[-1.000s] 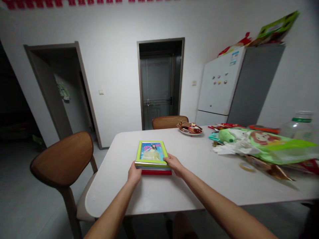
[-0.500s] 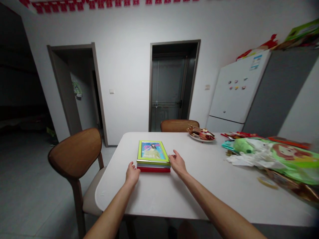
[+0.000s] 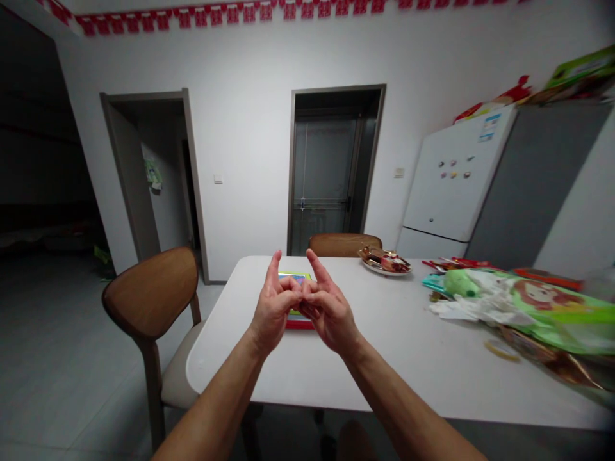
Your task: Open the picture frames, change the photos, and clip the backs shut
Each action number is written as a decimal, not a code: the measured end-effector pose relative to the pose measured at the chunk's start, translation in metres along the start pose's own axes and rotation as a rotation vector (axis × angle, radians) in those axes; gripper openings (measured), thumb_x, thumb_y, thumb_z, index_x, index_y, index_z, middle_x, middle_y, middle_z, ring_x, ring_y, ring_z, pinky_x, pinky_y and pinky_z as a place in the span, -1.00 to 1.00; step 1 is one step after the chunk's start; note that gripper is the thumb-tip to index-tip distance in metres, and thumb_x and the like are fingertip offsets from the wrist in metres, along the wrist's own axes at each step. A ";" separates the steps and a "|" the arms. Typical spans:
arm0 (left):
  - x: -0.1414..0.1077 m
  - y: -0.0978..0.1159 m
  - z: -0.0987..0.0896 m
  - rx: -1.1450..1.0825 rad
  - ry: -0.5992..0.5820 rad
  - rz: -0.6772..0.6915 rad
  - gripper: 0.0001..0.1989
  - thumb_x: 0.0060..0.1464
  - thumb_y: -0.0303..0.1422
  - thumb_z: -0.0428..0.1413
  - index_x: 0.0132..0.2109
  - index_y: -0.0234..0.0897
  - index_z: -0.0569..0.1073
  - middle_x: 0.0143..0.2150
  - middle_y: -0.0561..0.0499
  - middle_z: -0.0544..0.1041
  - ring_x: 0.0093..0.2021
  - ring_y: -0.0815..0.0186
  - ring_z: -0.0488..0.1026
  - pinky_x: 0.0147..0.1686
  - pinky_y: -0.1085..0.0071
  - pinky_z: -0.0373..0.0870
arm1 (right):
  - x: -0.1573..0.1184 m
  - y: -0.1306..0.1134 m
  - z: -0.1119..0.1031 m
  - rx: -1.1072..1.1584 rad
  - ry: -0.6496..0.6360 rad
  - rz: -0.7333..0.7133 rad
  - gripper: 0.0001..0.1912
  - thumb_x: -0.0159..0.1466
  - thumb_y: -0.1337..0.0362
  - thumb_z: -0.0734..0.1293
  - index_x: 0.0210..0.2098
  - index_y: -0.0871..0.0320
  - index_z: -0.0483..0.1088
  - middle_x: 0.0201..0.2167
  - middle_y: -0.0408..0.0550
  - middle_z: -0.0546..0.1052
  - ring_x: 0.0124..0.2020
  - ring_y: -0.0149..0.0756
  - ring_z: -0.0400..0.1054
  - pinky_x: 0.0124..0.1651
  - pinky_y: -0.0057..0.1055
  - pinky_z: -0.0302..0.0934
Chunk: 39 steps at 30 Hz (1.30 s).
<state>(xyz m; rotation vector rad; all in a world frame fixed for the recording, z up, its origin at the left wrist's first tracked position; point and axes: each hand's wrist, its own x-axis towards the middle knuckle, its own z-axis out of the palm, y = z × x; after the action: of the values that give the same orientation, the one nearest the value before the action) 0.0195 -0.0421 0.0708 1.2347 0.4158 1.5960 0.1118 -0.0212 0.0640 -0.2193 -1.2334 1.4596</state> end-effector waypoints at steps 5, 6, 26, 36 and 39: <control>0.000 -0.014 -0.014 -0.008 0.084 -0.053 -0.18 -0.26 -0.52 0.08 0.16 -0.20 -0.11 -0.59 0.24 0.30 -0.60 0.47 0.24 -0.52 0.51 0.19 | 0.002 0.017 -0.010 0.059 0.044 0.046 -0.28 -0.10 0.46 0.20 0.09 0.06 0.04 -0.77 -0.38 0.11 -0.72 -0.56 -0.14 -0.64 -0.57 -0.19; 0.000 -0.017 -0.018 -0.022 0.119 -0.073 -0.20 -0.26 -0.51 0.10 0.15 -0.20 -0.07 -0.60 0.24 0.30 -0.60 0.48 0.24 -0.52 0.52 0.18 | 0.003 0.022 -0.011 0.074 0.068 0.061 -0.32 -0.08 0.44 0.21 0.07 0.06 0.07 -0.77 -0.38 0.11 -0.73 -0.56 -0.13 -0.64 -0.57 -0.18; -0.004 -0.053 -0.068 -0.033 0.278 -0.592 -0.37 -0.08 0.17 -0.27 -0.71 -0.29 0.14 -0.84 0.13 0.15 -0.83 0.57 -0.01 -0.77 0.61 -0.15 | 0.032 0.084 -0.051 -0.912 0.158 0.149 -0.57 0.08 -0.04 0.13 -0.71 0.15 0.18 -0.75 -0.19 0.22 -0.65 -0.45 0.11 -0.56 -0.48 0.01; -0.029 -0.101 -0.085 0.158 0.459 -0.472 -0.85 -0.01 -0.27 0.04 -0.41 -0.27 0.36 -0.50 0.03 0.49 -0.47 0.36 0.43 -0.49 0.48 0.34 | 0.011 0.095 -0.082 -1.673 -0.144 -0.012 -0.76 -0.07 0.38 0.29 -0.36 0.18 0.38 -0.31 0.03 0.39 -0.22 -0.15 0.19 -0.20 -0.24 0.05; -0.032 -0.096 -0.072 0.230 0.478 -0.294 -0.88 0.00 -0.26 0.01 -0.33 -0.19 0.37 -0.36 0.09 0.50 -0.27 0.30 0.42 -0.33 0.42 0.37 | -0.009 0.083 -0.064 -1.640 -0.165 0.009 -0.71 -0.10 0.22 0.35 -0.35 0.12 0.38 -0.34 -0.04 0.40 -0.24 -0.18 0.20 -0.22 -0.27 0.10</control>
<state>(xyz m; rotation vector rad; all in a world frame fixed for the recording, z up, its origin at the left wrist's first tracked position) 0.0044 -0.0087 -0.0472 0.8927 1.0593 1.6059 0.1101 0.0237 -0.0315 -1.1740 -2.2892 0.1276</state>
